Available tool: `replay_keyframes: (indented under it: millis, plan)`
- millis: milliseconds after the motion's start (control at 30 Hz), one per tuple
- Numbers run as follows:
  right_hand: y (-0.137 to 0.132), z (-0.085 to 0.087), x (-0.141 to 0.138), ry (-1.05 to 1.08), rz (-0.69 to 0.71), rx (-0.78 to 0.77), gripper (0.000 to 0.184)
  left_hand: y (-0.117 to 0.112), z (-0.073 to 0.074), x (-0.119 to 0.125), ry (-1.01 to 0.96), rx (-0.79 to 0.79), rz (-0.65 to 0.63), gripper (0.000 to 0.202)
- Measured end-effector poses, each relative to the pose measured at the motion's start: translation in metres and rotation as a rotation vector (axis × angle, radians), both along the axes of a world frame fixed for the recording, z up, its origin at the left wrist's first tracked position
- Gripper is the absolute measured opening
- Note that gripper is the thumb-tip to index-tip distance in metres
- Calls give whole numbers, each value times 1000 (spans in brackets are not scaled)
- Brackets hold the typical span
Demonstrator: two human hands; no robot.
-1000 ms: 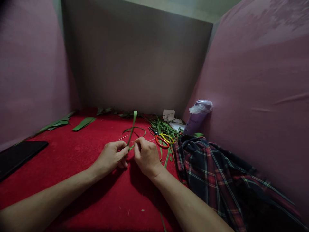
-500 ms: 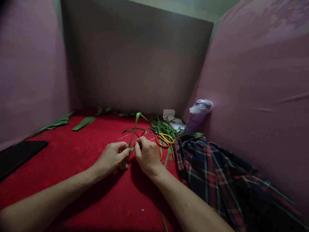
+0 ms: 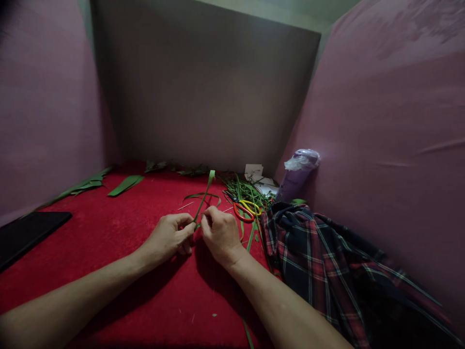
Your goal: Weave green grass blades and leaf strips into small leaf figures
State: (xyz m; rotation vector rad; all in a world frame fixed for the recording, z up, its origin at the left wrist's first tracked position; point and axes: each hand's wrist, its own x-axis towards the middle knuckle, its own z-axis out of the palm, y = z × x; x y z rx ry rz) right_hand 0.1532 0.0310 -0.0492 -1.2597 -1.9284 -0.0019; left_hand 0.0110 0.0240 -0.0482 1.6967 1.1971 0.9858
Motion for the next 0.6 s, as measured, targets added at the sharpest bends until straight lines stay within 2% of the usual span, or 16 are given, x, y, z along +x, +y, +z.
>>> replay_keyframes:
  millis: [200,433,600]
  plan:
    - [0,1,1,0,-26,-23,13,1,7,-1,44,-50,111,20]
    - [-3,5,1,-17,-88,-38,14,5,9,-2,27,-82,190,18]
    - [-5,8,-1,-51,-185,-60,16,7,11,-2,2,-98,218,16]
